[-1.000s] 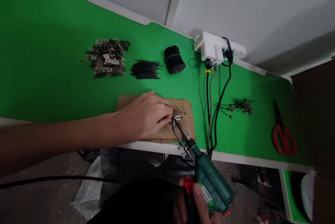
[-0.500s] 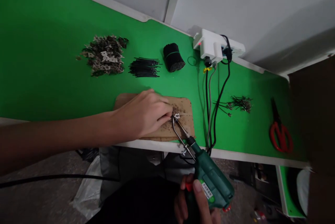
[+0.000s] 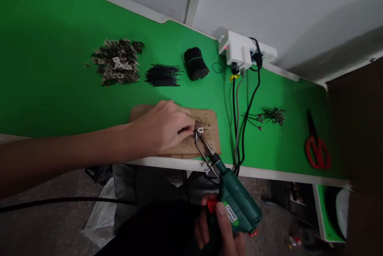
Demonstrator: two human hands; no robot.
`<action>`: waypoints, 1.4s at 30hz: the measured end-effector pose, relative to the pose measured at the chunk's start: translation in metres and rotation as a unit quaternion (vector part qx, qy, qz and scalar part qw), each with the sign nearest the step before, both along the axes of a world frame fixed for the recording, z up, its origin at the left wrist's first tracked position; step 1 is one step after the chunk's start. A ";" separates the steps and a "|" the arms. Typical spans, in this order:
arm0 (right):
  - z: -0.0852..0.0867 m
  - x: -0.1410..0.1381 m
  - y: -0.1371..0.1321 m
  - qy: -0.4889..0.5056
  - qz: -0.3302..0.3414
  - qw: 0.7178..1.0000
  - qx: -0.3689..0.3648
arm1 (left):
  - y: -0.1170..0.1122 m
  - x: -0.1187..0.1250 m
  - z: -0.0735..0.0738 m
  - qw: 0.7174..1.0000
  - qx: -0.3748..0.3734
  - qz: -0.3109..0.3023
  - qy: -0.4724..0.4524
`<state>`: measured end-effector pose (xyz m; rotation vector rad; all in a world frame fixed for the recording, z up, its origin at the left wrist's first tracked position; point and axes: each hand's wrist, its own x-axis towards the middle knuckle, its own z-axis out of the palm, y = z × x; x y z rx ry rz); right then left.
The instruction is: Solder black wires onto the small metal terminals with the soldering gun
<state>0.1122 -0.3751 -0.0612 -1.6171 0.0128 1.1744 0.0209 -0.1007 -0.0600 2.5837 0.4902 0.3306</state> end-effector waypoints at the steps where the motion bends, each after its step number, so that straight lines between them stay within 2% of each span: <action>1: -0.004 0.000 -0.001 -0.002 0.005 1.000 0.013 | 0.000 0.000 0.001 1.000 -0.004 0.001 0.002; 8: -0.037 -0.006 -0.005 -0.057 -0.010 0.992 0.108 | -0.001 0.003 0.015 0.998 -0.033 0.027 0.049; 13: -0.044 -0.012 0.000 -0.068 -0.020 0.987 0.143 | -0.001 0.004 0.019 0.997 -0.032 0.028 0.065; 20: -0.032 -0.001 -0.002 -0.092 -0.039 0.976 0.195 | 0.000 0.003 0.012 0.999 -0.019 0.023 0.036; 26: -0.005 0.021 -0.002 -0.041 -0.065 0.976 0.203 | -0.001 0.002 0.013 0.999 -0.026 0.032 0.034; 29: 0.006 0.040 -0.001 -0.043 -0.072 0.968 0.235 | -0.002 0.001 0.016 0.998 -0.013 0.037 0.040; 34: 0.005 0.067 -0.004 -0.078 -0.101 0.963 0.237 | -0.003 0.004 0.023 0.997 0.002 0.034 0.073; 38: -0.001 0.087 -0.002 -0.085 -0.114 0.960 0.242 | -0.006 0.005 0.026 0.994 0.048 0.030 0.089; 42: 0.002 0.122 0.012 -0.086 -0.146 0.942 0.290 | -0.013 0.002 0.029 0.991 0.086 0.050 0.090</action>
